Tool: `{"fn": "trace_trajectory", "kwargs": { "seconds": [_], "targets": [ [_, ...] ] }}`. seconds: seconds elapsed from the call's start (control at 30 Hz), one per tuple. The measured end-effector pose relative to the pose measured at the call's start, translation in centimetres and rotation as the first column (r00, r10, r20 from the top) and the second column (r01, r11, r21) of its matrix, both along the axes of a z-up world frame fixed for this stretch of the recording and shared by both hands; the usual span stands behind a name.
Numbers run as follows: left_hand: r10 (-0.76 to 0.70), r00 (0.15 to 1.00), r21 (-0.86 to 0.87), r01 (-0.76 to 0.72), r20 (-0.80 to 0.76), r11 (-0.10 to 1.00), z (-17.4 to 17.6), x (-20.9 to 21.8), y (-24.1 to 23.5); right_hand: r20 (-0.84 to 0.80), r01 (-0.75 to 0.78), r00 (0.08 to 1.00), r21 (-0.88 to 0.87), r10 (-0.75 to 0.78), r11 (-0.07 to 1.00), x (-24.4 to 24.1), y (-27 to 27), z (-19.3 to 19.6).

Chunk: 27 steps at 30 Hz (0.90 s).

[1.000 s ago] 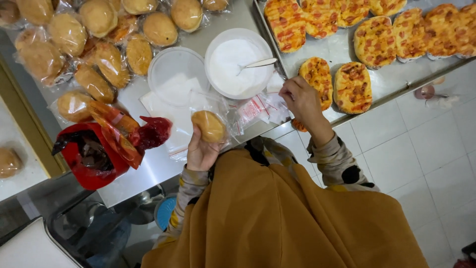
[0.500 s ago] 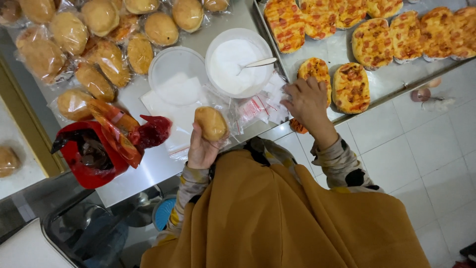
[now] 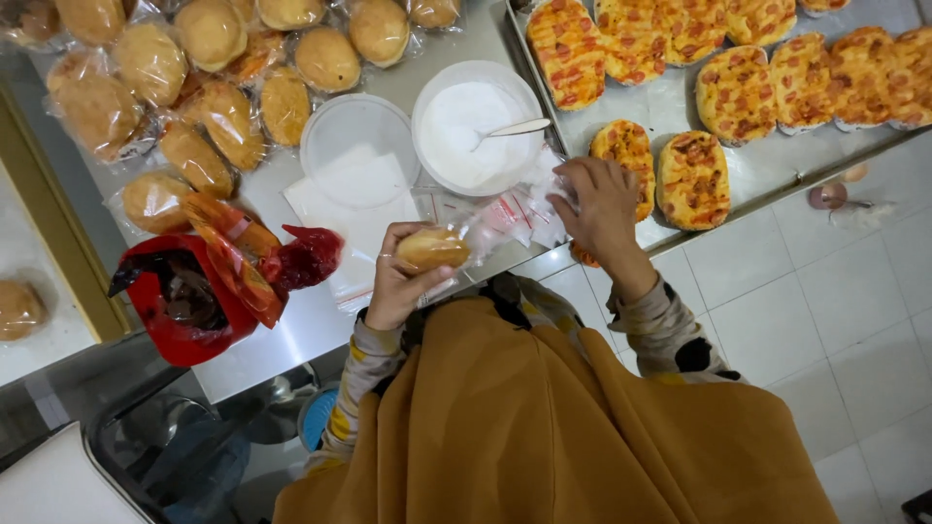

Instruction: Packaging individual buns into plastic bags at a bakery counter.

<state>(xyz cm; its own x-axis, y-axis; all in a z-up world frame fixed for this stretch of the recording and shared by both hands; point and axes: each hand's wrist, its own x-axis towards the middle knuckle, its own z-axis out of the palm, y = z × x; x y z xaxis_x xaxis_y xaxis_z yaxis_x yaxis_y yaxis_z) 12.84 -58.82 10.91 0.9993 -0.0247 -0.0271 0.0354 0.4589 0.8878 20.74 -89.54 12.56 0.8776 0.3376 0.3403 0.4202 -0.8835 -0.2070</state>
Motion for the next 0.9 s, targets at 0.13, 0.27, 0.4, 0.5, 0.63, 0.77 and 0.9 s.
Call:
{"fn": "trace_trajectory", "kwargs": {
  "seconds": [0.13, 0.27, 0.4, 0.5, 0.63, 0.77, 0.9],
  "targets": [
    [-0.053, 0.998, 0.031, 0.054, -0.024, 0.998, -1.9, 0.1, 0.3, 0.147, -0.154, 0.984, 0.446, 0.097, 0.882, -1.1, 3.5, 3.6],
    [-0.086, 0.992, -0.359, 0.046, -0.096, 0.932, -0.5, 1.1, -1.1, 0.020, -0.371, 0.851, 0.730, 0.525, 0.574, -1.7, 7.1, 7.4],
    [-0.372, 0.916, -0.806, 0.105, -0.150, 0.583, 1.3, 2.7, -1.3, 0.040, -0.479, 0.755, 0.715, 0.654, 0.509, -2.8, 10.0, 10.5],
    [-0.452, 0.870, -0.969, 0.242, 0.196, 0.046, -7.4, 3.0, -1.0, 0.140, -0.570, 0.771, 0.587, 0.622, 0.575, -3.3, 10.9, 11.1],
    [-0.398, 0.915, -0.895, 0.118, -0.070, 0.430, -3.8, 2.0, -1.5, 0.193, -0.662, 0.731, 0.432, 0.654, 0.612, -3.3, 11.5, 11.4],
    [-0.364, 0.931, -0.891, 0.164, -0.001, 0.423, -7.9, 2.5, 0.3, 0.268, -0.647, 0.761, 0.258, 0.591, 0.717, -3.2, 10.8, 11.3],
    [-0.053, 0.992, -0.380, 0.005, -0.116, 0.925, -4.0, 2.8, 1.3, 0.232, -0.575, 0.808, 0.515, 0.542, 0.636, -3.1, 11.0, 11.7]
  ]
}}
